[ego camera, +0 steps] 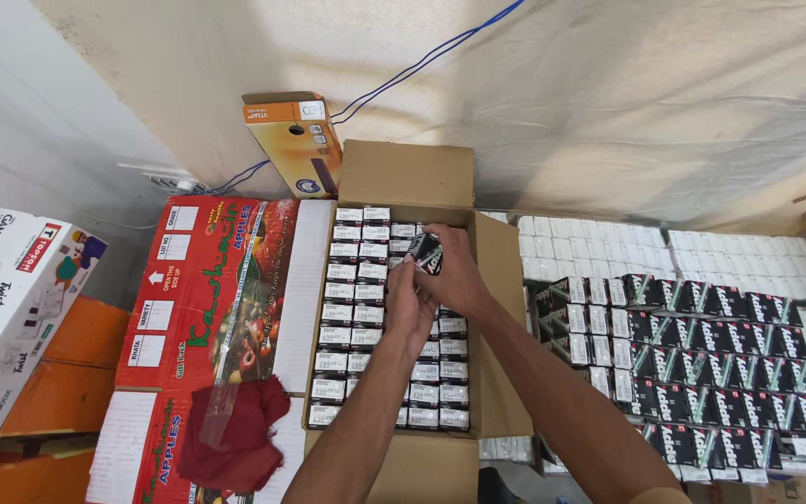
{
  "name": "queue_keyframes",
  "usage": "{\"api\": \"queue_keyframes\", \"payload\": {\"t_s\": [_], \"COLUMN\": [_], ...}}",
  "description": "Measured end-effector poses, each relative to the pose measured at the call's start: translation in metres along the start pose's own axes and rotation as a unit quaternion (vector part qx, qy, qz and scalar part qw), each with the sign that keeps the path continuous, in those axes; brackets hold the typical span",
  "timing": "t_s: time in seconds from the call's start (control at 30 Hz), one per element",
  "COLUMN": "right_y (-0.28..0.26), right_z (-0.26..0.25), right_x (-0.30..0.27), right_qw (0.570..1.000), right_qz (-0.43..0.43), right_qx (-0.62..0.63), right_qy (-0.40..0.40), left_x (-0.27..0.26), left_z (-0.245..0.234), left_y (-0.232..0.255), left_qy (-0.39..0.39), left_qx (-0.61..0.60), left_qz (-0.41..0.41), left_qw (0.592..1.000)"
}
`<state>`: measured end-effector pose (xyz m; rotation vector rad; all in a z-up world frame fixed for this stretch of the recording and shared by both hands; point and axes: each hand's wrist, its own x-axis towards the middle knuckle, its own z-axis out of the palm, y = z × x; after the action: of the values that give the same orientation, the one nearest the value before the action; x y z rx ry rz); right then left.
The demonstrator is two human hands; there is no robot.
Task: The person repeatedly picks up small black boxes from a large cardboard box and places them onto a white surface, arranging them in neat rows. The person handles the boxes one at a time, maintaining a consistent pattern throughout the clip.
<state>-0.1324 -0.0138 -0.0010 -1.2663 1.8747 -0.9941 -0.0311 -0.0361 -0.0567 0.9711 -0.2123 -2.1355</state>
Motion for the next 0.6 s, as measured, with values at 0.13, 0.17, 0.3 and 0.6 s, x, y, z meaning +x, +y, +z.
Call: {"api": "queue_keyframes", "payload": {"t_s": [0.13, 0.17, 0.3, 0.6], "right_y": [-0.002, -0.008, -0.014, -0.003], "right_z": [-0.008, -0.011, -0.026, -0.053], "right_x": [-0.027, -0.037, -0.084, -0.187], "right_qw": [0.997, 0.997, 0.991, 0.977], "right_qz": [-0.045, -0.044, -0.109, 0.077], "right_qx": [-0.016, 0.010, 0.016, 0.185], "right_qy": [0.068, 0.069, 0.077, 0.077], "left_x": [-0.016, -0.027, -0.056, -0.085], "left_z": [0.009, 0.015, 0.027, 0.027], "left_y": [-0.002, -0.001, -0.007, -0.048], "left_qy": [-0.029, -0.034, -0.041, -0.159], "left_qx": [-0.033, -0.012, 0.136, 0.380], "left_qz": [0.001, 0.027, 0.111, 0.231], "left_qw": [0.999, 0.999, 0.984, 0.882]}}
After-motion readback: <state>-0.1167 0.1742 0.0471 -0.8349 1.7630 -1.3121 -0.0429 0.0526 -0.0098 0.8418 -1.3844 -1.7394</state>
